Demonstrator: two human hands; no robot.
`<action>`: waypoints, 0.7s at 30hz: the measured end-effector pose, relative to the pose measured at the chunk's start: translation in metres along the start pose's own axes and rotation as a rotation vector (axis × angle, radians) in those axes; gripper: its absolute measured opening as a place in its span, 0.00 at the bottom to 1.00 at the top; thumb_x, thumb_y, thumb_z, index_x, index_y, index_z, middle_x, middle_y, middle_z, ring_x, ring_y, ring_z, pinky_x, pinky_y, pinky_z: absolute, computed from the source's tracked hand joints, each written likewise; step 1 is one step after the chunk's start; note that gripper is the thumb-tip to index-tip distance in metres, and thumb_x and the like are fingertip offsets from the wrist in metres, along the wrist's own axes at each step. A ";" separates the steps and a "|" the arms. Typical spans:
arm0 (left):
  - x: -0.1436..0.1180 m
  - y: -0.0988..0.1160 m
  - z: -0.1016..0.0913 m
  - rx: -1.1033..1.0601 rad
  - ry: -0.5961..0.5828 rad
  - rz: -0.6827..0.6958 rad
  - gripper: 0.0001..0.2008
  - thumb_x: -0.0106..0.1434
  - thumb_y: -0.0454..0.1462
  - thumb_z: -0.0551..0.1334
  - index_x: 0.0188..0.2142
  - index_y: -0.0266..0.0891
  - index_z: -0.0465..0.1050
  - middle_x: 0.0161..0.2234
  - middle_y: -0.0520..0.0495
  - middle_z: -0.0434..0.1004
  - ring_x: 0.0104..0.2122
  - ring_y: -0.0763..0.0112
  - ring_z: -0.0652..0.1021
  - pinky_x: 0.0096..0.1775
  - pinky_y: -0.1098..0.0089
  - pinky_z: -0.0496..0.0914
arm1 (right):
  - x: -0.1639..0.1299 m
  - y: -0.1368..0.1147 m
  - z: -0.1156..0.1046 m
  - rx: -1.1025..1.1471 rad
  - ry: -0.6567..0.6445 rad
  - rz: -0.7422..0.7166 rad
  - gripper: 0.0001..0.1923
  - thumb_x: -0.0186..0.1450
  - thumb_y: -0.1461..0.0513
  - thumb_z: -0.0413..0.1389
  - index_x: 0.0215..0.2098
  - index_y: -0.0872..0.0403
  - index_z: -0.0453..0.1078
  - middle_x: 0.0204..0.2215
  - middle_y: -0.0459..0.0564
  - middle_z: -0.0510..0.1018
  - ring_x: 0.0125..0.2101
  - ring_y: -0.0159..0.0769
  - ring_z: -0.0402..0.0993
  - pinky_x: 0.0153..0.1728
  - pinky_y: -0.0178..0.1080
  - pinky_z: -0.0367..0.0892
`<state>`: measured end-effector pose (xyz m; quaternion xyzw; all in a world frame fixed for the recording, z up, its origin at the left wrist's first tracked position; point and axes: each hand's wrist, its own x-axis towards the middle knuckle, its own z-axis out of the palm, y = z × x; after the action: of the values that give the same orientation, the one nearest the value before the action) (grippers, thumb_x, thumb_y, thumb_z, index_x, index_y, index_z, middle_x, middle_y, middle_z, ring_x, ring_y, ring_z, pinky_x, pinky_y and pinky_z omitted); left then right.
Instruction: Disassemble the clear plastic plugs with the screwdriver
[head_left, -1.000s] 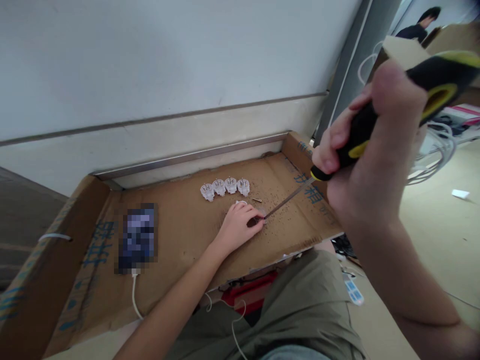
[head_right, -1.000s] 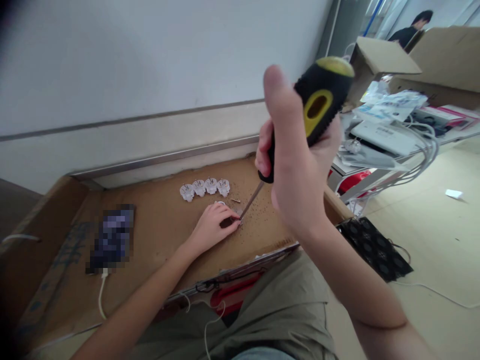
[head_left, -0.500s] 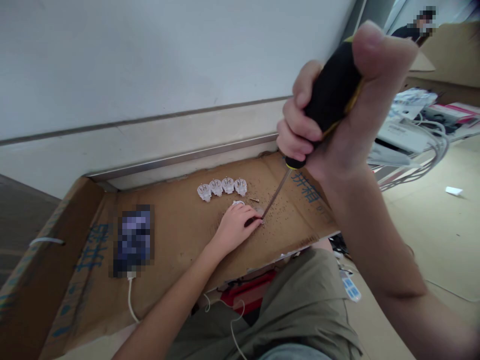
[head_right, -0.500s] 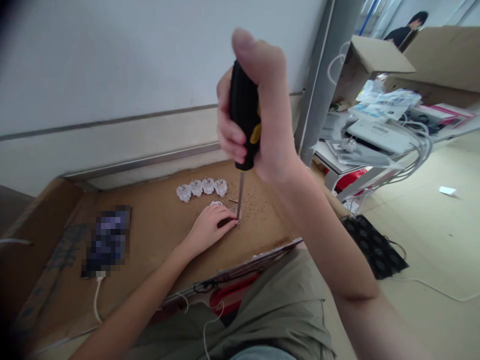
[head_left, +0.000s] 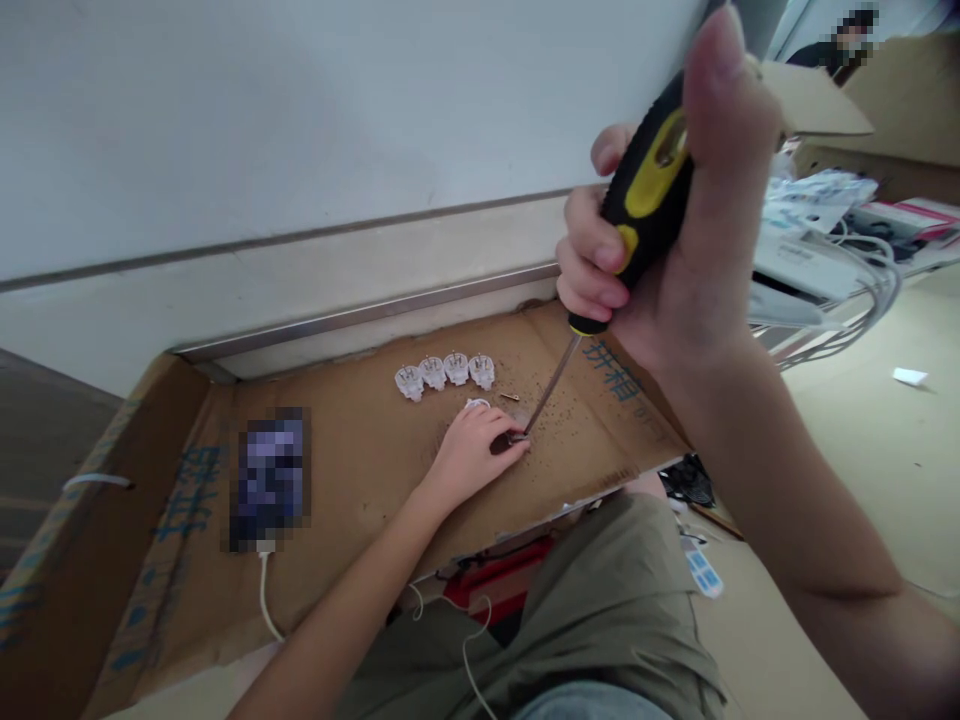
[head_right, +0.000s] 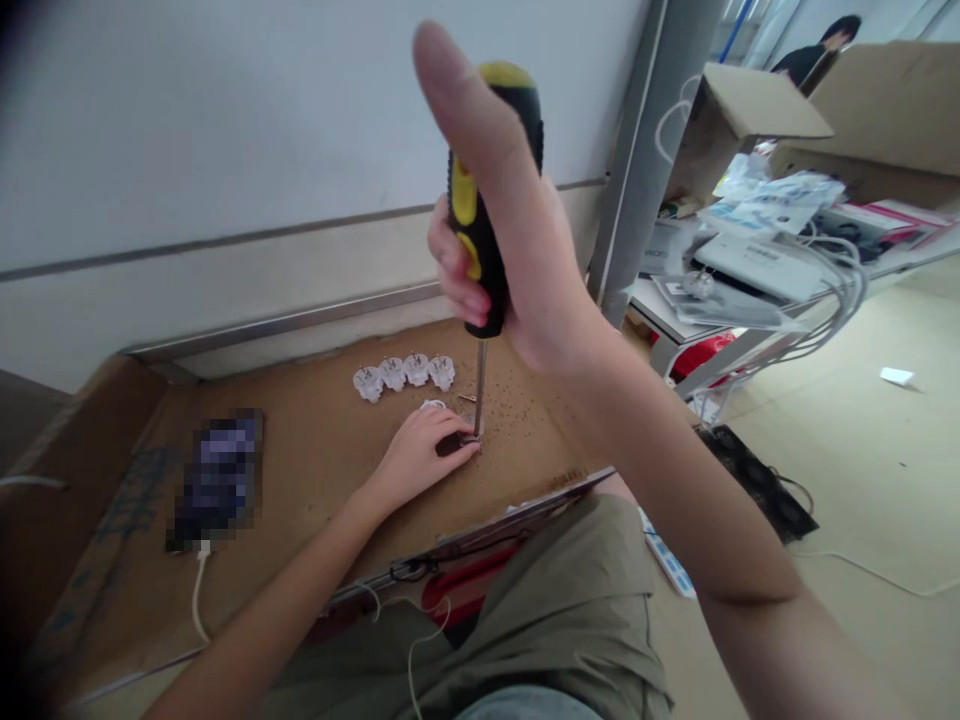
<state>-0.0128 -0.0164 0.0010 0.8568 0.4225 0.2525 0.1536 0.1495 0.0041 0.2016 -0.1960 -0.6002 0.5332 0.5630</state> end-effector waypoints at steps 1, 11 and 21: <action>0.000 0.000 0.000 0.001 0.000 -0.001 0.09 0.62 0.44 0.59 0.36 0.42 0.74 0.36 0.50 0.78 0.39 0.66 0.73 0.46 0.62 0.64 | 0.000 -0.002 0.000 0.006 -0.028 0.052 0.25 0.61 0.41 0.50 0.29 0.54 0.53 0.13 0.38 0.52 0.11 0.23 0.47 0.11 0.29 0.44; -0.001 -0.002 0.001 0.007 0.011 0.006 0.08 0.63 0.40 0.57 0.37 0.42 0.74 0.36 0.49 0.78 0.38 0.66 0.73 0.45 0.62 0.65 | -0.002 0.006 -0.012 -0.096 0.208 0.083 0.35 0.65 0.39 0.23 0.29 0.55 0.57 0.14 0.41 0.52 0.12 0.25 0.51 0.13 0.32 0.48; 0.002 -0.001 0.000 0.030 -0.027 0.000 0.07 0.61 0.39 0.58 0.37 0.41 0.73 0.34 0.49 0.75 0.37 0.66 0.72 0.44 0.63 0.65 | -0.015 0.004 0.011 -0.058 0.178 -0.097 0.34 0.56 0.32 0.41 0.24 0.54 0.55 0.15 0.41 0.50 0.12 0.23 0.47 0.12 0.31 0.45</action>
<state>-0.0124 -0.0145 0.0006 0.8624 0.4240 0.2346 0.1464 0.1431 -0.0115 0.1937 -0.2295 -0.5718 0.4683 0.6333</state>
